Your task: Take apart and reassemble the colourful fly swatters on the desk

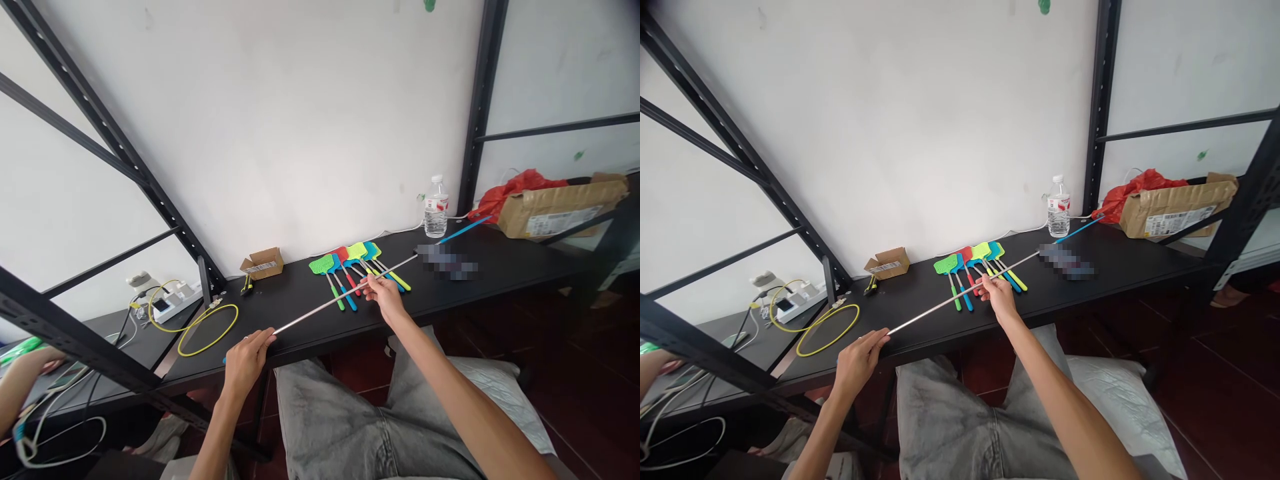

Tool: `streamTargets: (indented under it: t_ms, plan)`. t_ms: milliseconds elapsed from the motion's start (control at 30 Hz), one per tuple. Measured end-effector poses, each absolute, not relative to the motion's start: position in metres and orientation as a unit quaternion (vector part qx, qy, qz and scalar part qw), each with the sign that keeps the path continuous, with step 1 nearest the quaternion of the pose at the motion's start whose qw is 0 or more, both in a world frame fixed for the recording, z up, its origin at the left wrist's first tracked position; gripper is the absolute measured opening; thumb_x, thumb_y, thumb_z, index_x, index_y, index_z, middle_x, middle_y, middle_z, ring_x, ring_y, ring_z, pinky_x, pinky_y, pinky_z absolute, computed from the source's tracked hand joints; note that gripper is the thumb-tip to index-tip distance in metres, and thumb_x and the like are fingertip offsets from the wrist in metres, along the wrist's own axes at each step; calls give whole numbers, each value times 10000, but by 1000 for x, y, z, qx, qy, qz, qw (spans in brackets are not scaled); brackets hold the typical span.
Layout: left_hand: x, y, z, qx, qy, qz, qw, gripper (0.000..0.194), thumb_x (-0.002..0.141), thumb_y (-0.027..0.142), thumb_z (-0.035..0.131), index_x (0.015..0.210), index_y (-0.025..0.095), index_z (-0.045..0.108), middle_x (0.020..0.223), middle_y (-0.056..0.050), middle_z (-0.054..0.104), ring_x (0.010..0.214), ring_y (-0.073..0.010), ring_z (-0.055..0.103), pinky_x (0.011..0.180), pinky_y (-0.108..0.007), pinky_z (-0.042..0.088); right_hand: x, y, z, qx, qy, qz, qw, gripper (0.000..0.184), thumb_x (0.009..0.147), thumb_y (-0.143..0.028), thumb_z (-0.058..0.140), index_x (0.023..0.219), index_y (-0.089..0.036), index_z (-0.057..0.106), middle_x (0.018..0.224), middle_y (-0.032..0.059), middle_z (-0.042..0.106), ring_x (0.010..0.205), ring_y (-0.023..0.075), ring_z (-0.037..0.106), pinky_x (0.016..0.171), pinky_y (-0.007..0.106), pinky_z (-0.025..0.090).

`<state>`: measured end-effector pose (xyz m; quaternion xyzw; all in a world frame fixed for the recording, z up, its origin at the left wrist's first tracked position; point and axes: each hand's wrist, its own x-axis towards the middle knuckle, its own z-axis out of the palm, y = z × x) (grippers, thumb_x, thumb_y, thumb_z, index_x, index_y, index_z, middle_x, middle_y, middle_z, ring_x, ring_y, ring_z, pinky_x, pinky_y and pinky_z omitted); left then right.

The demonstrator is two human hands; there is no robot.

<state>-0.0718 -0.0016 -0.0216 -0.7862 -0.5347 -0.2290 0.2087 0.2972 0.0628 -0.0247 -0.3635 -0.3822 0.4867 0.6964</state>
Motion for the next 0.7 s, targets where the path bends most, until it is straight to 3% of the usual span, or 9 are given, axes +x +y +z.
streamTargets:
  t_ms: [267,433,700]
  plan:
    - [-86,-11,-25,-768,-552,-238,220,341,989,426,420,1078,246,696,995,-29,740,877,-173,683,682,-223,433,299,61,-24,-343,-405,501,683,403,751,-556,721,780,-155,749,721,72,685,614,130,578,504,234,430]
    - [-120,-28,-24,-732,-584,-259,237,325,968,420,440,1031,210,680,967,-51,728,892,-204,658,796,-271,441,304,63,-24,-304,-382,538,687,392,724,-544,747,819,-163,743,854,88,717,627,119,579,524,231,443]
    - [-179,-67,-27,-662,-676,-251,202,275,894,429,493,960,242,684,1012,-16,724,943,-211,655,812,-289,451,303,60,-19,-312,-367,537,692,422,678,-570,770,802,-168,734,827,92,713,622,134,580,510,236,441]
